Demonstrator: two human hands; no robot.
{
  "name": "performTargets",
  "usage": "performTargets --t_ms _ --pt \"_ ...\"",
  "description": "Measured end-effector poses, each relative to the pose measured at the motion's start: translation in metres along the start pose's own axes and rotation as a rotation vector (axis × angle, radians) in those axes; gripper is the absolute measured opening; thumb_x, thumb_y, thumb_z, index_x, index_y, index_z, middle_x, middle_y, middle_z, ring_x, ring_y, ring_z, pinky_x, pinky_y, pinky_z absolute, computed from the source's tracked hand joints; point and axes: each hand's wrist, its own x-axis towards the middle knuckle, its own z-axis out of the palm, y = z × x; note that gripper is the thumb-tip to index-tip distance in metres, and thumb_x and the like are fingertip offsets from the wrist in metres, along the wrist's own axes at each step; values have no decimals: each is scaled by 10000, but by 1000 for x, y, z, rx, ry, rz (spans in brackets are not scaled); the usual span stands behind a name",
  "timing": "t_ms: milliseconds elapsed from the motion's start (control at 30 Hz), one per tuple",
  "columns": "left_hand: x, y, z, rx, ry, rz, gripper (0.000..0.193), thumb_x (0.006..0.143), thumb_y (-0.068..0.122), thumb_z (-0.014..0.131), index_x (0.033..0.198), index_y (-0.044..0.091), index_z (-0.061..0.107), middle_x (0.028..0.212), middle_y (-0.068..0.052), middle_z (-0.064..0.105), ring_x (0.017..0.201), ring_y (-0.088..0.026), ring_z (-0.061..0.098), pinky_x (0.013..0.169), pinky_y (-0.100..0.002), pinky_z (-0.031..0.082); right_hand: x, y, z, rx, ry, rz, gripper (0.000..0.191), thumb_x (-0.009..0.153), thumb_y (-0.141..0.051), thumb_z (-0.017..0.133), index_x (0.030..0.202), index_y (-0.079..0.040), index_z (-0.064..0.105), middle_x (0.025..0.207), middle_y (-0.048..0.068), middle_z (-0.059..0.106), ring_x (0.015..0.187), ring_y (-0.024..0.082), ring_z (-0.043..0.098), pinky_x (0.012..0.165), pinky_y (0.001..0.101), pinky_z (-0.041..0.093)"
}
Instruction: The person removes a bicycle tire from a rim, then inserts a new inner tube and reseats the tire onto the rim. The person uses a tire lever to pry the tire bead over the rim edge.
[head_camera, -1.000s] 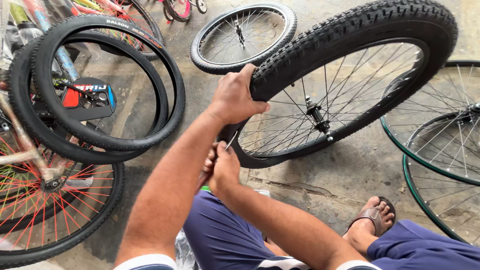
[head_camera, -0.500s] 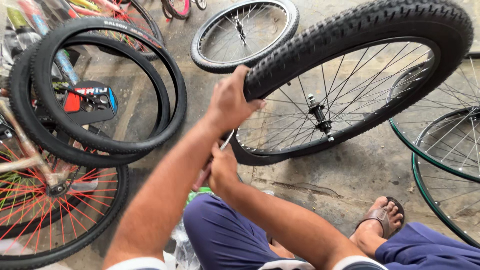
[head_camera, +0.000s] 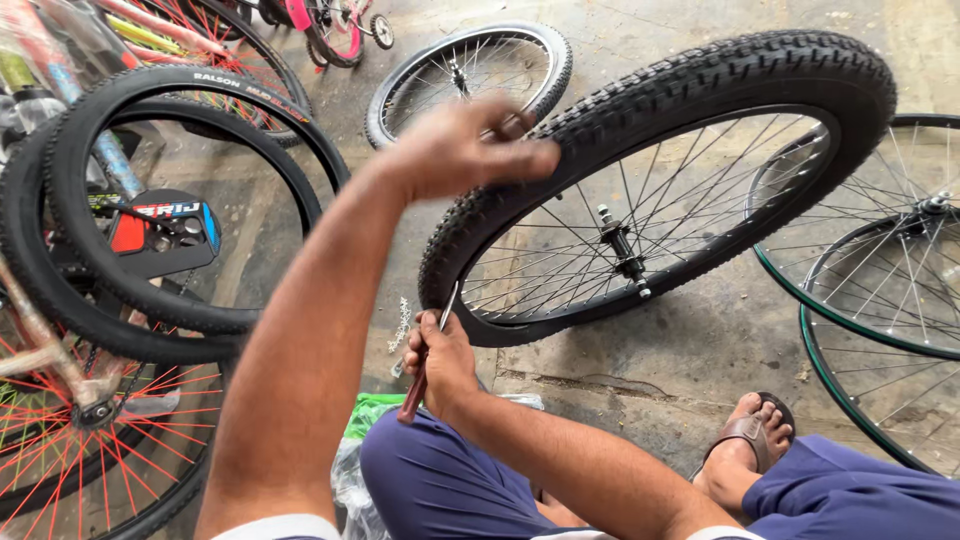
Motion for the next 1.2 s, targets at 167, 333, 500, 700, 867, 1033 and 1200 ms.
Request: performTargets --t_ms 167,333,500,700,867,1033,1200 --pt "51 43 16 115 48 84 807 632 571 820 1246 94 602 1098 -147 731 1040 -325 714 912 -465 558 5 -9 8 46 14 -38 249 1034 -171 580 1273 -113 542 987 54 670 810 170 655 688 334 550" --pt "60 43 78 222 386 57 546 719 272 859 1165 79 608 961 -169 731 929 -369 712 819 -490 547 5 -27 14 -197 -6 -61 314 1017 -170 590 1323 -132 532 1091 47 687 911 162 670 763 343 569" --pt "48 55 96 457 763 124 528 733 121 837 1202 22 615 964 -166 717 804 -324 703 670 -465 520 13 -25 4 -130 -2 -14 235 1024 -199 583 1242 -121 540 981 44 653 798 156 628 671 326 529" --pt "44 13 42 -107 73 -28 1049 672 893 554 1331 81 637 1176 -155 758 1094 -274 752 936 -439 587 19 -20 -34 -221 -129 130 215 1080 -295 588 1094 -86 536 785 28 571 597 136 526 500 292 433" --pt "41 2 54 -230 146 17 1330 635 1042 101 1508 122 501 1521 -185 505 1445 -340 393 1161 -499 295 10 -17 -47 -322 -97 156 227 1059 -325 531 991 -109 532 711 -6 537 569 136 512 510 277 448" --pt "41 14 56 -99 144 -17 1299 661 1004 30 1487 144 545 1487 -175 580 1445 -318 473 1176 -492 343 5 -12 -38 -288 -38 186 270 1067 -359 504 981 -108 556 726 19 569 584 151 527 514 298 442" --pt "47 20 53 -135 130 -8 1285 650 1027 75 1431 149 596 1382 -177 630 1362 -320 518 1099 -502 382 7 -23 -76 -904 42 -210 291 1027 -343 546 937 -78 624 723 59 624 617 154 567 529 352 457"
